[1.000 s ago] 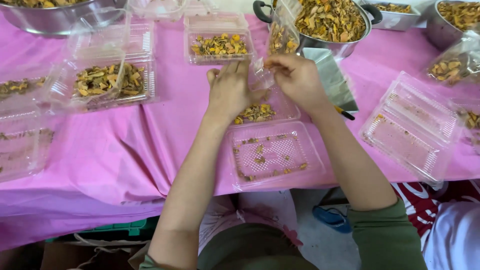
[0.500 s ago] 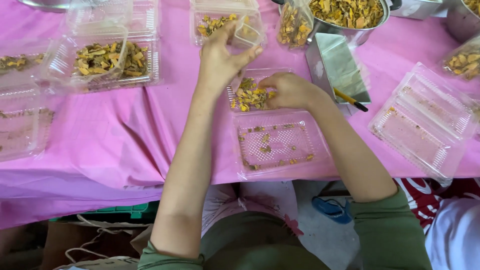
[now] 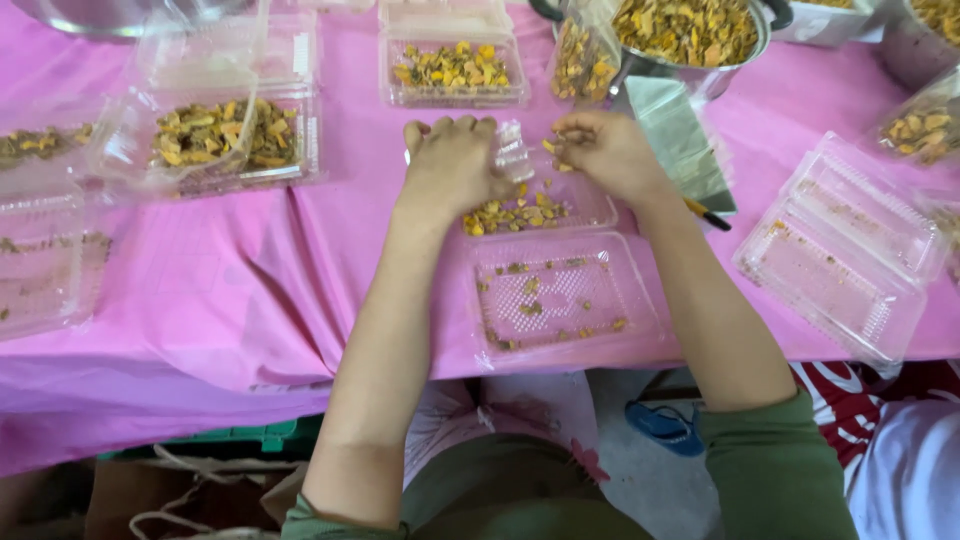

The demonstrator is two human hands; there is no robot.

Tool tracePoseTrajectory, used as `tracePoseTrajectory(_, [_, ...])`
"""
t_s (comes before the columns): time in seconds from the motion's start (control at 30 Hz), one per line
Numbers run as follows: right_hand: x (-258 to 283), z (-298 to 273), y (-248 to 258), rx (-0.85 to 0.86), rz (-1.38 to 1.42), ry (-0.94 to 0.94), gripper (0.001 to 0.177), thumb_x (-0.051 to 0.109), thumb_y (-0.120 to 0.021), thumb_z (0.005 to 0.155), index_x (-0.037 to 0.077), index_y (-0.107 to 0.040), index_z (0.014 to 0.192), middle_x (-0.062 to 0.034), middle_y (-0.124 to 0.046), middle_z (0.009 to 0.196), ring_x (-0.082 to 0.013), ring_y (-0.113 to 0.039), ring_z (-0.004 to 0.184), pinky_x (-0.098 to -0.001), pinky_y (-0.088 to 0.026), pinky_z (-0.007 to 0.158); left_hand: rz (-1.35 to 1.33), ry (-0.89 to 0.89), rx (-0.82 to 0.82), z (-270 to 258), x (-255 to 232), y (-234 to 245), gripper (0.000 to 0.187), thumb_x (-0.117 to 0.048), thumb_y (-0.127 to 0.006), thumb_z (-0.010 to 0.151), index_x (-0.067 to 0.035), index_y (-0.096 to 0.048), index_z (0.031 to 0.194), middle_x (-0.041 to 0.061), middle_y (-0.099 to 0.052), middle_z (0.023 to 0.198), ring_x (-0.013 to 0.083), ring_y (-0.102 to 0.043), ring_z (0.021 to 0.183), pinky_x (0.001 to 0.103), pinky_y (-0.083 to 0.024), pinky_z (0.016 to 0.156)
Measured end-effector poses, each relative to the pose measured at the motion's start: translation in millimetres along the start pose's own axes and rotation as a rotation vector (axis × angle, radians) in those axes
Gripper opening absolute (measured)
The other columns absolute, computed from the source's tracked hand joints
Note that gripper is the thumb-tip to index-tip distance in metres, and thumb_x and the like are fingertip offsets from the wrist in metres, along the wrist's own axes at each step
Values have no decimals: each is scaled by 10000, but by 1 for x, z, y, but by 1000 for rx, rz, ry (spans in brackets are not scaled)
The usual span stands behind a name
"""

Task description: A person is sorting and packaging dried tea leaves into small plastic containers, using a brush to clean the edges and arrange the contents neatly.

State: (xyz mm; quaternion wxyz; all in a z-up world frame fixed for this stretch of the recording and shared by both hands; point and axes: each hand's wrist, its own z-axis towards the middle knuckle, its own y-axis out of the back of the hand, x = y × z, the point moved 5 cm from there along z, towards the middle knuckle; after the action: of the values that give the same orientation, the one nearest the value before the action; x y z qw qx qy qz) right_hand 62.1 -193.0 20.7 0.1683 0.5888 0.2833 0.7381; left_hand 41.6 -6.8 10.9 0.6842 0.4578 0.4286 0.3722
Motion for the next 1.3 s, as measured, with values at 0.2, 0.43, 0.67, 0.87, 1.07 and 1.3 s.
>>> tracePoseTrajectory(0.2, [-12, 7, 7, 36, 281, 141, 385, 56, -778, 888, 65, -686, 1262, -68, -755, 1094, -162, -738, 935, -318, -644, 738, -5, -131, -213, 10, -6, -23, 882, -529, -864, 738, -19, -544, 1382, 173, -655, 1218, 367, -604, 1160, 619, -346, 982])
tracePoseTrajectory(0.43, [53, 13, 20, 193, -282, -4, 453, 139, -672, 854, 76, -660, 1302, -52, -731, 1242, -175, -703, 1130, -347, -537, 1017, 85, -130, -472, 15, -16, -23, 881, -761, -834, 665, -92, -632, 1200, 97, -697, 1092, 317, -620, 1039, 493, -367, 824])
tracePoseTrajectory(0.67, [70, 15, 18, 179, -75, 73, 477, -101, -466, 868, 49, -661, 1276, -54, -732, 1113, -124, -709, 998, -260, -595, 935, -267, -17, -296, 17, -7, -12, 961, -647, -815, 754, -15, -520, 1416, 160, -607, 1398, 343, -556, 1281, 544, -370, 939])
tracePoseTrajectory(0.87, [72, -2, 25, 28, 131, 276, 431, -131, -503, 892, 80, -662, 1232, -64, -723, 1227, -158, -706, 1151, -308, -565, 1062, -420, 3, -303, 11, 3, 3, 837, -627, -811, 790, -55, -540, 1339, 102, -656, 1181, 288, -607, 1079, 537, -427, 900])
tracePoseTrajectory(1.07, [9, 10, -25, 181, -215, 245, 321, -11, -548, 935, 73, -669, 1220, -88, -708, 1206, -198, -686, 1114, -364, -565, 1021, -532, -51, -552, 6, 38, 18, 572, -305, -862, 825, -166, -626, 1328, -9, -762, 1099, 115, -683, 815, 319, -520, 766])
tracePoseTrajectory(1.3, [-56, 46, -91, 401, -594, 534, 576, 90, -730, 754, 108, -685, 1328, -136, -649, 1386, -330, -597, 1261, -471, -378, 1127, -256, 39, -535, 10, 50, 9, 526, -447, -811, 776, -161, -652, 1189, 7, -703, 1086, 243, -639, 1029, 442, -328, 831])
